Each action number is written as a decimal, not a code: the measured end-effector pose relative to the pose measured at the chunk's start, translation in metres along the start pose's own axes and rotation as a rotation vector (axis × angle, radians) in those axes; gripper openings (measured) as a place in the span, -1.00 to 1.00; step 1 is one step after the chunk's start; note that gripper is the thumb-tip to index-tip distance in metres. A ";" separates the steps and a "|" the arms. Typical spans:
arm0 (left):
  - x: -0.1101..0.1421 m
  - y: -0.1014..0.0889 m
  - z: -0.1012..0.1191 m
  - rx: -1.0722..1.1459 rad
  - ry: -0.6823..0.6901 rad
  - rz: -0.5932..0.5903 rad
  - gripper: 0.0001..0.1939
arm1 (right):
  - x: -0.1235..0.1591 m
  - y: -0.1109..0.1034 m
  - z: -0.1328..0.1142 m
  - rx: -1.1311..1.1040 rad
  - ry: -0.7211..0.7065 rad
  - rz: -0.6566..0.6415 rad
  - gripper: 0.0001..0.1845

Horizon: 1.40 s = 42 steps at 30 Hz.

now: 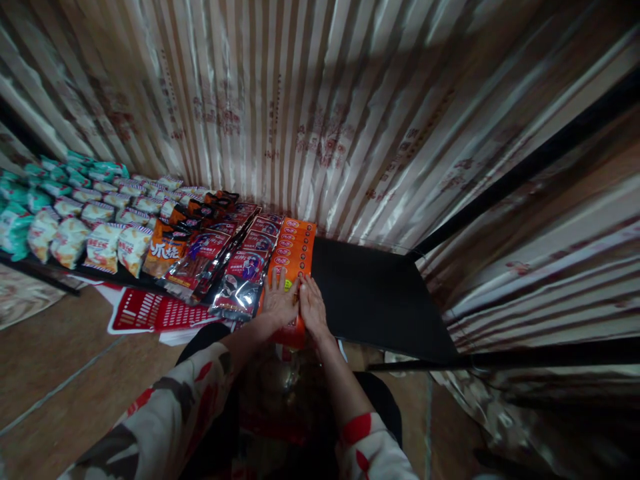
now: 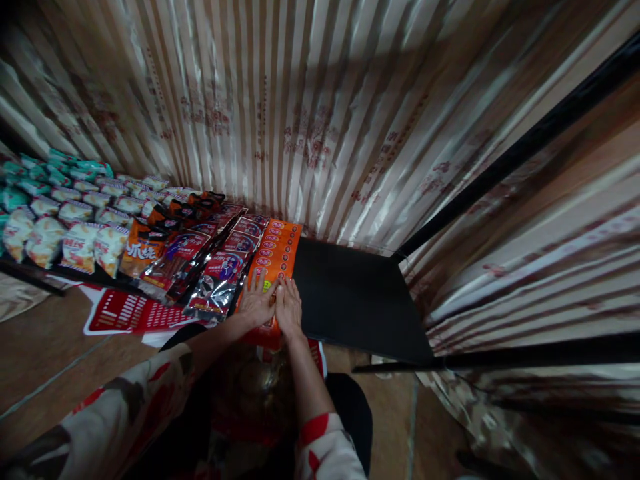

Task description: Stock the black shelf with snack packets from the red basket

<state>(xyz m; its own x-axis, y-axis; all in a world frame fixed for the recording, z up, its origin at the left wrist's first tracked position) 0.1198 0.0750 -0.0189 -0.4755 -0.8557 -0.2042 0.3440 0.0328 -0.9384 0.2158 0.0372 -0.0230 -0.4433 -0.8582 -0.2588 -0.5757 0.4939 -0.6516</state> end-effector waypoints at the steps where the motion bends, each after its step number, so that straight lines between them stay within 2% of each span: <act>1: 0.000 0.000 0.000 0.003 -0.001 0.003 -0.42 | 0.004 -0.001 0.001 -0.005 0.007 0.016 -0.31; 7: 0.001 -0.004 -0.002 0.027 0.021 0.048 -0.41 | 0.031 -0.011 0.002 -0.007 0.022 0.124 -0.32; 15: 0.000 -0.013 0.004 0.056 0.068 0.104 -0.39 | 0.045 -0.026 0.006 -0.013 0.050 0.243 -0.46; 18: 0.010 -0.019 0.007 0.063 0.081 0.152 -0.45 | 0.050 -0.028 0.007 -0.010 0.022 0.286 -0.51; 22: 0.035 -0.029 0.012 0.075 0.143 0.213 -0.51 | 0.057 -0.030 0.009 -0.005 -0.012 0.337 -0.56; 27: 0.061 -0.032 0.009 0.093 0.148 0.187 -0.51 | 0.063 -0.030 0.008 -0.012 -0.049 0.349 -0.59; 35: 0.072 -0.021 0.001 0.056 0.138 0.114 -0.51 | 0.069 -0.027 0.007 0.009 -0.058 0.313 -0.62; 42: 0.080 -0.031 0.006 0.064 0.126 0.178 -0.52 | 0.071 -0.031 -0.002 -0.024 -0.046 0.322 -0.60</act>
<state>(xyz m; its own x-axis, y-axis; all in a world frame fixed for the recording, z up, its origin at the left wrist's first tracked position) 0.0763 0.0025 -0.0040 -0.4991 -0.7678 -0.4017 0.4798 0.1412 -0.8659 0.2003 -0.0392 -0.0197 -0.5742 -0.6624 -0.4813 -0.4268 0.7438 -0.5144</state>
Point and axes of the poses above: each hand's wrist, its own x-axis away from the middle knuckle, its own y-axis out of the palm, z = x × y, the point moved 5 cm from there along -x, towards the middle knuckle, and after that the axes turned 9 degrees about z, right-handed, at the moved point
